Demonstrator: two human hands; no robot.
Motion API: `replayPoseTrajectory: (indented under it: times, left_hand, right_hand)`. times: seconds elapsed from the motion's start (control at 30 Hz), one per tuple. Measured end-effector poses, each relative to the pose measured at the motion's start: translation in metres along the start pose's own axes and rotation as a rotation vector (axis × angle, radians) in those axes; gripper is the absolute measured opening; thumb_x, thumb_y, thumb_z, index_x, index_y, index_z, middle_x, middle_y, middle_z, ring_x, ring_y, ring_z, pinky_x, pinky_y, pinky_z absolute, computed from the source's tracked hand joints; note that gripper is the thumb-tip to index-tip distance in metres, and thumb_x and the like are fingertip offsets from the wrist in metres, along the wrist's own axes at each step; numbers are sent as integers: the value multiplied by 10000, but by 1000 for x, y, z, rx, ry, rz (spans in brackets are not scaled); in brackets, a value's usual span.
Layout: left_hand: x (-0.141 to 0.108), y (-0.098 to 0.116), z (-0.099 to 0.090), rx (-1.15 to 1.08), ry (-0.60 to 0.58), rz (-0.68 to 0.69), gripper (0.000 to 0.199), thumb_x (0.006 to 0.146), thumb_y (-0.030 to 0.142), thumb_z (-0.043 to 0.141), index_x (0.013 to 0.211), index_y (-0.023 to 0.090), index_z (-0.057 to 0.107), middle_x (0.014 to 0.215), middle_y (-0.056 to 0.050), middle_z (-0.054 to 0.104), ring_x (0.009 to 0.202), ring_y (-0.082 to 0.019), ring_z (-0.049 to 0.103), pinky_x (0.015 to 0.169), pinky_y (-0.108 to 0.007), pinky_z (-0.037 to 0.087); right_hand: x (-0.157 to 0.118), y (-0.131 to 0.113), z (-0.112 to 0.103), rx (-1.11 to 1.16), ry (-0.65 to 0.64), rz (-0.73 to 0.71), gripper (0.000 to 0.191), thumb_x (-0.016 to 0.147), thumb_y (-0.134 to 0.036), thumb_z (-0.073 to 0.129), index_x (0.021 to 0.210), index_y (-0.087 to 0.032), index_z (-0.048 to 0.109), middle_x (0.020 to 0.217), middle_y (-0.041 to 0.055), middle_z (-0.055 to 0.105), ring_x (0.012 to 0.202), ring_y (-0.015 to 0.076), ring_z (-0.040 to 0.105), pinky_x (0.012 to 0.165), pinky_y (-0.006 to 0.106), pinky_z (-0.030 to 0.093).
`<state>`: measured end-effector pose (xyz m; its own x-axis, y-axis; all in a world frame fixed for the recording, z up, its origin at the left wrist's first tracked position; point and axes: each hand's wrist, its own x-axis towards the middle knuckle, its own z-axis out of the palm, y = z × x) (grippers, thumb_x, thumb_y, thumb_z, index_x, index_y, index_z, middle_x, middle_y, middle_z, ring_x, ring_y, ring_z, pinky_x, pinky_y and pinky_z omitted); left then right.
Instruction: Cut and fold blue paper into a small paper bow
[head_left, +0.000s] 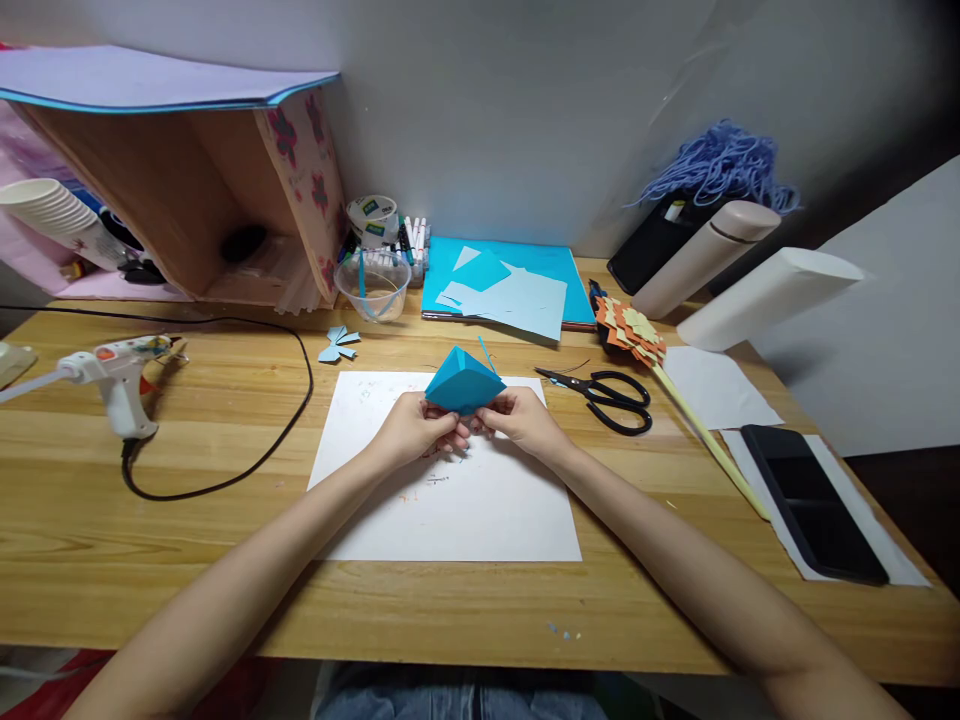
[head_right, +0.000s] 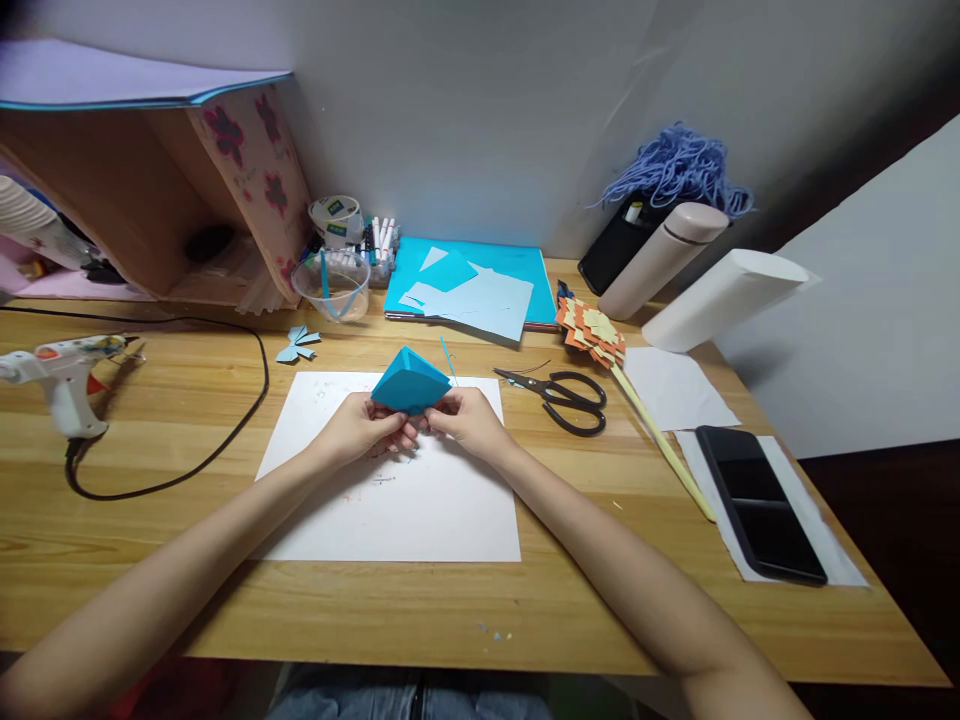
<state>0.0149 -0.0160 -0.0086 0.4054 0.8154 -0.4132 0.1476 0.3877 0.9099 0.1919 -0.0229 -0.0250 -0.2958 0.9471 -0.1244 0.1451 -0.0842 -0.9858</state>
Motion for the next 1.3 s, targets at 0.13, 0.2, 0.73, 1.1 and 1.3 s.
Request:
replayPoseTrajectory:
  times: [0.13, 0.2, 0.73, 1.1, 1.3]
  left_hand:
    - [-3, 2, 3, 25, 63, 22, 170, 715, 256, 636, 653, 100, 608, 614, -82, 669, 451, -84, 568, 356, -143, 343]
    - [-4, 1, 4, 55, 74, 50, 159, 706, 252, 643, 659, 105, 604, 621, -77, 669, 465, -91, 579, 365, -146, 357]
    - [0, -3, 1, 122, 32, 76, 131, 656, 210, 642, 618, 137, 540, 532, -25, 629, 441, -120, 586, 377, -179, 385]
    - [-1, -2, -10, 238, -34, 96, 160, 704, 242, 580, 603, 120, 560, 523, -21, 609, 384, -75, 484, 383, -186, 369]
    - [1, -6, -22, 316, -160, 187, 135, 718, 225, 555, 644, 114, 580, 554, -16, 597, 407, -68, 474, 419, -193, 366]
  right_hand:
    - [0, 3, 3, 14, 50, -24, 213, 670, -326, 661, 730, -124, 629, 686, 44, 654, 598, 132, 567, 574, 254, 436]
    - [-1, 6, 5, 8, 78, -43, 243, 659, -338, 679, 753, -121, 624, 716, 55, 660, 627, 146, 577, 586, 263, 446]
    - [0, 4, -1, 58, -21, 33, 172, 646, -278, 680, 662, -123, 607, 628, 23, 619, 553, 112, 527, 531, 237, 406]
    - [6, 1, -27, 179, -266, 78, 249, 660, -342, 720, 784, -128, 689, 720, 57, 688, 628, 137, 617, 639, 265, 496]
    - [9, 7, -30, 375, -175, 40, 364, 797, -502, 542, 812, -158, 660, 708, 43, 662, 630, 140, 617, 637, 273, 499]
